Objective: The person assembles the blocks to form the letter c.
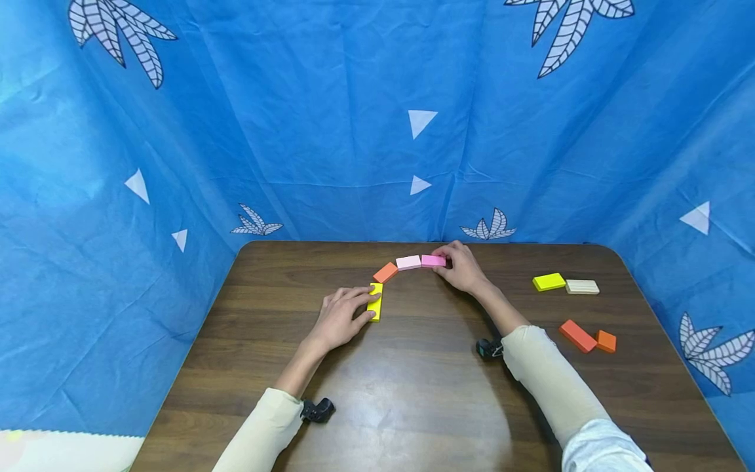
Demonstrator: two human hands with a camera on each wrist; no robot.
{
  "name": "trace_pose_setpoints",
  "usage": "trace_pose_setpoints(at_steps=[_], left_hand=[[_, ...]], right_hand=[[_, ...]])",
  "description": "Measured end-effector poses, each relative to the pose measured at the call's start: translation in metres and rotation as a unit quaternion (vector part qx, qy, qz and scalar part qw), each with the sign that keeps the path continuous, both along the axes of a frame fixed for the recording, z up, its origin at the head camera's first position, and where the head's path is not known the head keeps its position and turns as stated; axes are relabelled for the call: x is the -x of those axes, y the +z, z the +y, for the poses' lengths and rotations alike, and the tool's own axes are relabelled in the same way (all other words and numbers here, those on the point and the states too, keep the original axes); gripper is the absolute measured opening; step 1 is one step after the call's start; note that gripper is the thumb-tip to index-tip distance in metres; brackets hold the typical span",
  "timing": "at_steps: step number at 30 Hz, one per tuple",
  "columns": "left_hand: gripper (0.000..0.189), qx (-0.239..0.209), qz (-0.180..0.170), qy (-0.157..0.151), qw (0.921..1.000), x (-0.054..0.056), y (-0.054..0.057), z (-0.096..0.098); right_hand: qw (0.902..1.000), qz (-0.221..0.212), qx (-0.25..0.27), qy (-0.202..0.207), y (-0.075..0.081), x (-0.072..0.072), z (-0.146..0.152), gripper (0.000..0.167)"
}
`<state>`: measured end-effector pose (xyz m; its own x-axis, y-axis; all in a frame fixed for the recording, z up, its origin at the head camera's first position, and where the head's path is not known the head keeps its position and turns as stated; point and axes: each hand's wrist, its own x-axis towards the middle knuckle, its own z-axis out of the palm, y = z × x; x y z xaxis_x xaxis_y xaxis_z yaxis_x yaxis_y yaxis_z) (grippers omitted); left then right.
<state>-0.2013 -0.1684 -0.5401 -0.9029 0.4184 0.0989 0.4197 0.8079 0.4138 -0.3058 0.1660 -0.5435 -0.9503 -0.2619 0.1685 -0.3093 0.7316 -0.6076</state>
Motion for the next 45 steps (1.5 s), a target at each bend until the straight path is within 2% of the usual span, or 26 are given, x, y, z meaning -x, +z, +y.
trace_pose_setpoints(at_steps=[14, 24, 33, 39, 45], left_hand=[[0.043, 0.001, -0.005, -0.002, 1.0000, -0.001, -0.001, 0.002], [0.044, 0.000, -0.002, -0.006, 1.0000, -0.002, -0.001, 0.004], [0.044, 0.000, -0.005, -0.008, 1.0000, -0.002, -0.001, 0.005], [0.044, -0.001, -0.004, -0.011, 0.9999, -0.003, 0.000, 0.005], [0.044, 0.005, -0.004, -0.012, 0.9999, -0.004, 0.002, -0.001]], right_hand=[[0.9998, -0.006, 0.016, -0.012, 0.003, -0.008, 0.001, 0.032], [0.9993, -0.005, 0.022, -0.030, -0.004, -0.010, 0.007, 0.035], [0.9991, -0.013, 0.023, -0.033, -0.002, -0.013, 0.010, 0.040], [0.9990, -0.029, 0.024, -0.023, 0.007, -0.022, 0.022, 0.052], [0.9991, -0.040, 0.006, -0.007, 0.016, -0.036, 0.049, 0.050]])
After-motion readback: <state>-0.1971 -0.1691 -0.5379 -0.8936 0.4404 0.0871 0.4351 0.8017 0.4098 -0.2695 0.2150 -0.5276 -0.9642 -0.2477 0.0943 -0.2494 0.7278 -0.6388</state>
